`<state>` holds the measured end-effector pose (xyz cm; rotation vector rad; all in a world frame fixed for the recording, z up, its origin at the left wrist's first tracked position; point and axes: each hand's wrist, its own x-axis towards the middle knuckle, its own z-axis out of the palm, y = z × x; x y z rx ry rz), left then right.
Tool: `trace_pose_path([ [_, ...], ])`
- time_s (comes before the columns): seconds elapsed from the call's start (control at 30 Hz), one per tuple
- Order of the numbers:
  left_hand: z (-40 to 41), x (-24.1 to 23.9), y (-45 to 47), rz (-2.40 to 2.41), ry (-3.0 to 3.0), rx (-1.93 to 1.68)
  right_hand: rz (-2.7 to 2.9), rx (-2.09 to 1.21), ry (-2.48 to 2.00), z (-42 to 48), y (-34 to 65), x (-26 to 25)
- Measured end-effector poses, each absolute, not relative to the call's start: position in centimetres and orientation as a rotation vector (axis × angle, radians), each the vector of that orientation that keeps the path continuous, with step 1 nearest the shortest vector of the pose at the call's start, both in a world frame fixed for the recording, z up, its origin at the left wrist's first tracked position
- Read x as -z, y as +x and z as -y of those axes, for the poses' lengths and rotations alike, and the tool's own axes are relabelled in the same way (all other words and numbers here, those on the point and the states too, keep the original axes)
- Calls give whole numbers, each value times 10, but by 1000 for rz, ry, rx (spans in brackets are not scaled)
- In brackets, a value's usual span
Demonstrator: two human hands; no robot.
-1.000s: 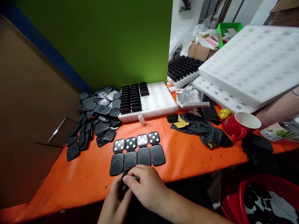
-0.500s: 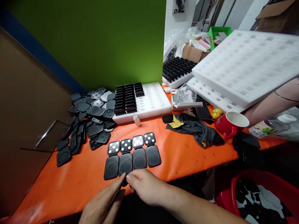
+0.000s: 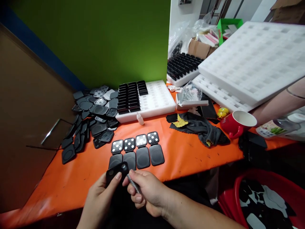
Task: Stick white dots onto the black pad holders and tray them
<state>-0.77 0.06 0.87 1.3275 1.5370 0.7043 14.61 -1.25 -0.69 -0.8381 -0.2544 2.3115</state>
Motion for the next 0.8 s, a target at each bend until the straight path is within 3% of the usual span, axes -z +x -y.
trace_pose_path([
  [0.1, 3, -9, -9, -1510, 1332, -744, 309, -2331, -877, 13, 147, 2],
  [0.2, 12, -10, -11, -1392, 1707, -794, 283, -2354, -873, 13, 150, -4],
  [0.43, 20, -12, -8, -900, 2231, -783, -200, -2577, -634, 20, 170, 2],
  [0.63, 18, -15, 13, -859, 2053, -837, -30, -2347, -860, 29, 179, 6],
  [0.8, -6, -8, 43, -1175, 1294, -856, 942, -1597, -1362, 39, 195, 6],
])
